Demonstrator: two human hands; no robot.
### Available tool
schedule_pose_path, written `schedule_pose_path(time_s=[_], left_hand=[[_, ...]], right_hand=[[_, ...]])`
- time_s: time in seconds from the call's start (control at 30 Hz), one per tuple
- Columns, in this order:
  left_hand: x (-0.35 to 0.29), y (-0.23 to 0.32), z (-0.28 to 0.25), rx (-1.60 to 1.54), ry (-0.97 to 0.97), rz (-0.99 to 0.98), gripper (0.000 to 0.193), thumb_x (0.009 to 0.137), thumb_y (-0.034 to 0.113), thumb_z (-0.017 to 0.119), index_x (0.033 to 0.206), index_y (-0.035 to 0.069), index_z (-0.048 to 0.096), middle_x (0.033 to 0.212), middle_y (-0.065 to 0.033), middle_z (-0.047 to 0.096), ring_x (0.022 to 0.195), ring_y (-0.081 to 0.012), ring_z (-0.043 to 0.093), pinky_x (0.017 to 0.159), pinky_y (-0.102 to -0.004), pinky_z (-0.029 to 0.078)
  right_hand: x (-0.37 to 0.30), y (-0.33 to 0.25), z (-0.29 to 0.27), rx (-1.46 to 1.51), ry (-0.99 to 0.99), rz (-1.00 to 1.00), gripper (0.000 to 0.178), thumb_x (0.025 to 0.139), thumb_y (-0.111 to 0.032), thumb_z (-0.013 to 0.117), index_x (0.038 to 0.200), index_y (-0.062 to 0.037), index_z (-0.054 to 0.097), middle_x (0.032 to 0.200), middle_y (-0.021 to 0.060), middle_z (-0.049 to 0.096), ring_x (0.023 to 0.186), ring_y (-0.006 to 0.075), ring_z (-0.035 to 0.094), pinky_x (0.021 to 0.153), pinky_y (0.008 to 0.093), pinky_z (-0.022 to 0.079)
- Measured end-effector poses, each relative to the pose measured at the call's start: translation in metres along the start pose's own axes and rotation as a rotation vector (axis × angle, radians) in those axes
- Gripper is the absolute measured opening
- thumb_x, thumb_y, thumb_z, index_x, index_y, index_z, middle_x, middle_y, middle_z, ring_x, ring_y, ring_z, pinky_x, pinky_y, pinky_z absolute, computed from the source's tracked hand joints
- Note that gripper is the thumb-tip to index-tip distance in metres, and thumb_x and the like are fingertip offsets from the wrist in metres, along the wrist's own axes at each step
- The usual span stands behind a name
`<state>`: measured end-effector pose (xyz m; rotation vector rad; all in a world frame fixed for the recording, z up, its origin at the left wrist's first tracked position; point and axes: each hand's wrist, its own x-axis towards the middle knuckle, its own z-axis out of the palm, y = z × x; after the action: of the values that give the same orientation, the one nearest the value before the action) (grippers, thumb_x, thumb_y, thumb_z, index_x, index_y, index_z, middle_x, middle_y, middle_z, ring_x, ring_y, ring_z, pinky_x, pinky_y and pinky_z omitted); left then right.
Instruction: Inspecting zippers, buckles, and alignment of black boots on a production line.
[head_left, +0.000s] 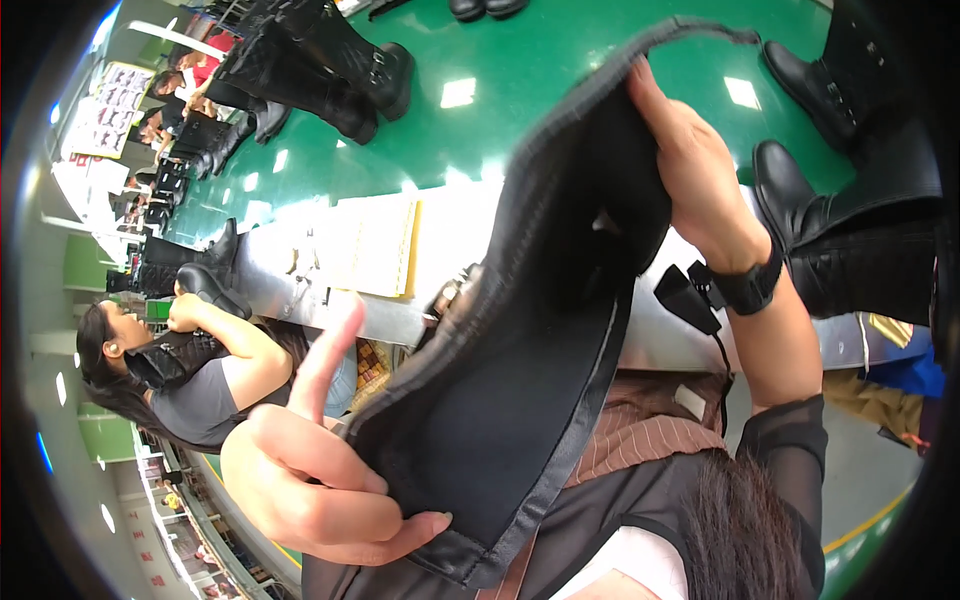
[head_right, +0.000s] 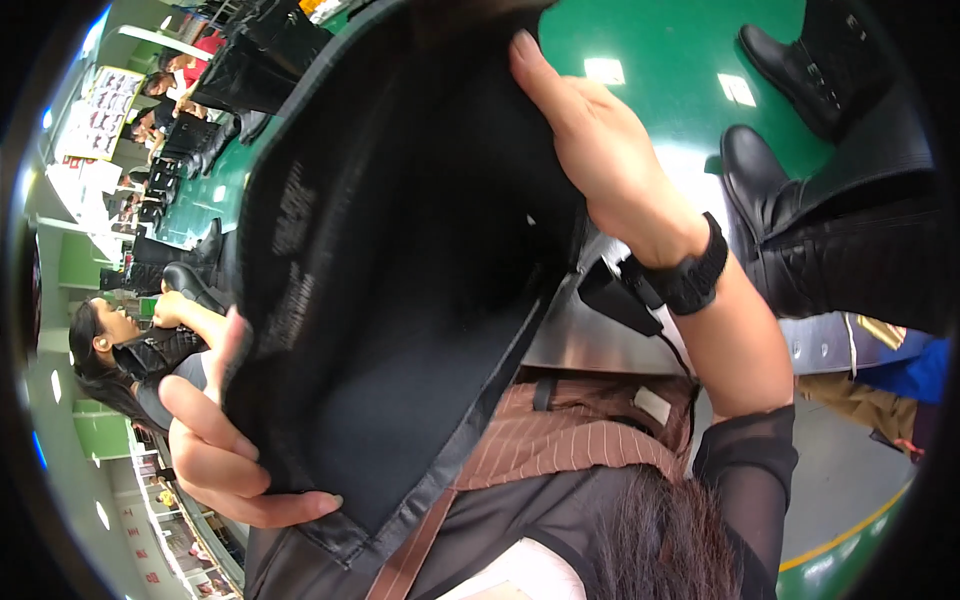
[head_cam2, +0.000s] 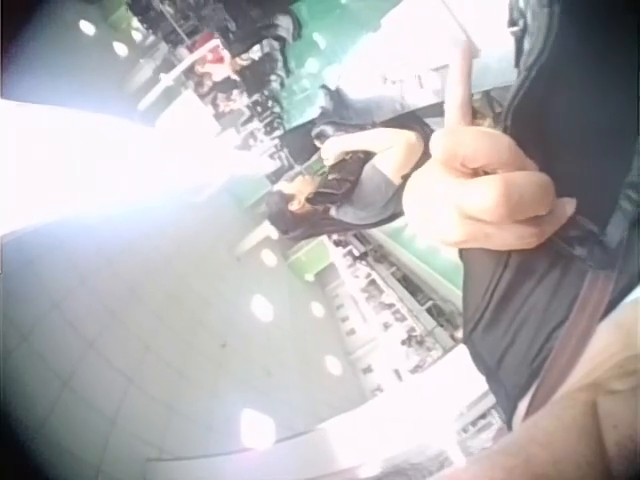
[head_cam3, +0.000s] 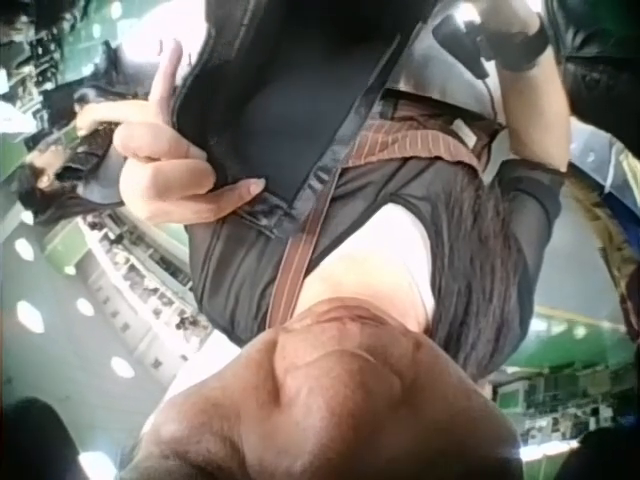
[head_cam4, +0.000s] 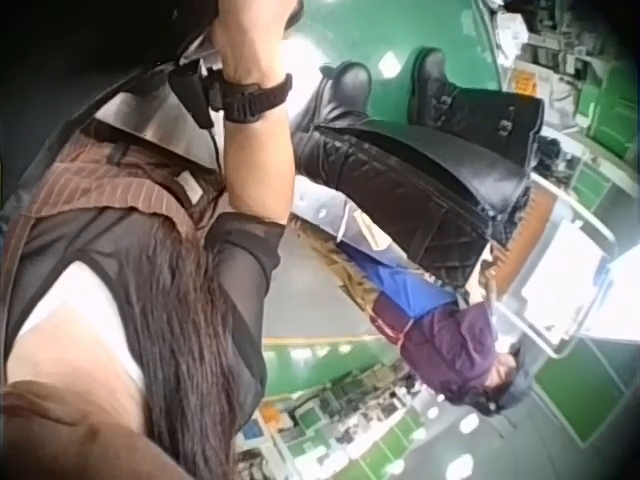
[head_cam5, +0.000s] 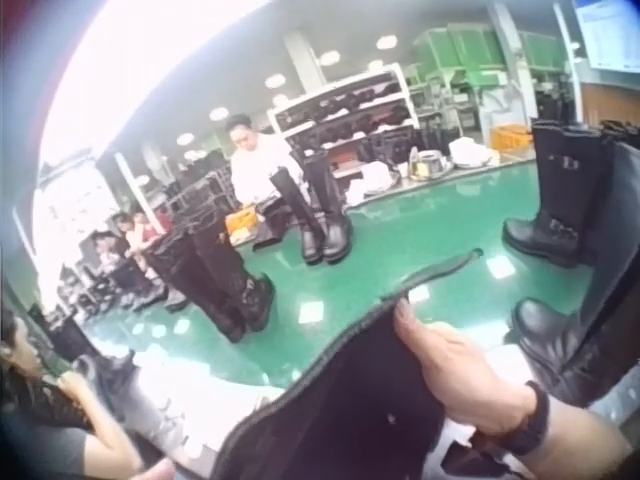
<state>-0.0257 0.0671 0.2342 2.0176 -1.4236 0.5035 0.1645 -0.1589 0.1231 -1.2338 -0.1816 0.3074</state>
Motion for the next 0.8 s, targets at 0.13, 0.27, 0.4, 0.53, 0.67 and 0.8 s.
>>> schedule_pose_path(time_s=[0.13,0.27,0.4,0.53,0.67,0.8], left_hand=[[0.013,-0.004,-0.011,0.153,-0.102,-0.186,0.027,0.049,0.013,0.076,0.074,0.023,0.077,0.084,-0.0005,0.040,0.087,-0.0240,0.048,0.094,-0.0702,0.043],[0.037,0.008,-0.002,0.428,0.212,-0.445,0.030,0.056,0.009,0.085,0.084,0.015,0.078,0.089,-0.0042,0.042,0.089,-0.0224,0.049,0.102,-0.0534,0.045],[0.026,-0.010,0.035,0.462,0.484,-0.478,0.060,0.061,0.012,0.088,0.116,0.010,0.065,0.117,-0.0135,0.042,0.110,-0.0298,0.049,0.104,-0.0506,0.043],[-0.017,-0.043,0.074,0.240,0.792,-0.369,0.130,0.059,0.025,0.093,0.151,0.010,0.002,0.150,-0.0233,0.013,0.141,-0.0425,0.022,0.112,-0.0541,0.027],[-0.070,-0.059,0.146,-0.043,0.431,-0.841,0.131,0.064,0.029,0.091,0.150,0.004,-0.005,0.151,-0.0264,0.019,0.143,-0.0375,0.021,0.117,-0.0443,0.017],[-0.078,-0.074,0.190,-0.393,0.243,-1.001,0.085,0.077,0.030,0.080,0.141,-0.001,0.033,0.138,-0.0207,0.044,0.130,-0.0294,0.042,0.108,-0.0374,0.033]], right_hand=[[-0.009,0.011,-0.010,0.133,0.021,-0.160,0.041,0.102,-0.034,0.049,0.115,0.0021,0.063,0.100,0.0064,0.065,0.097,0.0126,0.060,0.088,0.0254,0.045],[-0.016,0.017,-0.015,0.208,0.068,-0.108,0.050,0.103,-0.041,0.042,0.110,0.0054,0.061,0.101,0.0055,0.065,0.093,0.0132,0.059,0.086,0.0249,0.044],[-0.026,0.036,-0.026,-0.176,-0.087,-0.107,0.047,0.103,-0.039,0.042,0.105,0.0035,0.062,0.098,0.0012,0.063,0.088,0.0071,0.053,0.084,0.0241,0.041],[-0.058,0.051,-0.019,-0.158,0.112,-0.360,0.014,0.093,-0.014,0.053,0.097,-0.0009,0.053,0.083,-0.0001,0.052,0.077,0.0112,0.050,0.074,0.0233,0.043],[-0.086,0.114,-0.085,-0.519,-0.147,0.047,0.016,0.088,-0.010,0.058,0.099,0.0014,0.054,0.096,0.0127,0.067,0.084,0.0207,0.065,0.071,0.0321,0.050],[-0.090,0.121,-0.052,-0.894,-0.182,0.053,0.021,0.089,-0.015,0.061,0.098,0.0035,0.056,0.084,0.0179,0.069,0.079,0.0264,0.069,0.068,0.0364,0.052]])
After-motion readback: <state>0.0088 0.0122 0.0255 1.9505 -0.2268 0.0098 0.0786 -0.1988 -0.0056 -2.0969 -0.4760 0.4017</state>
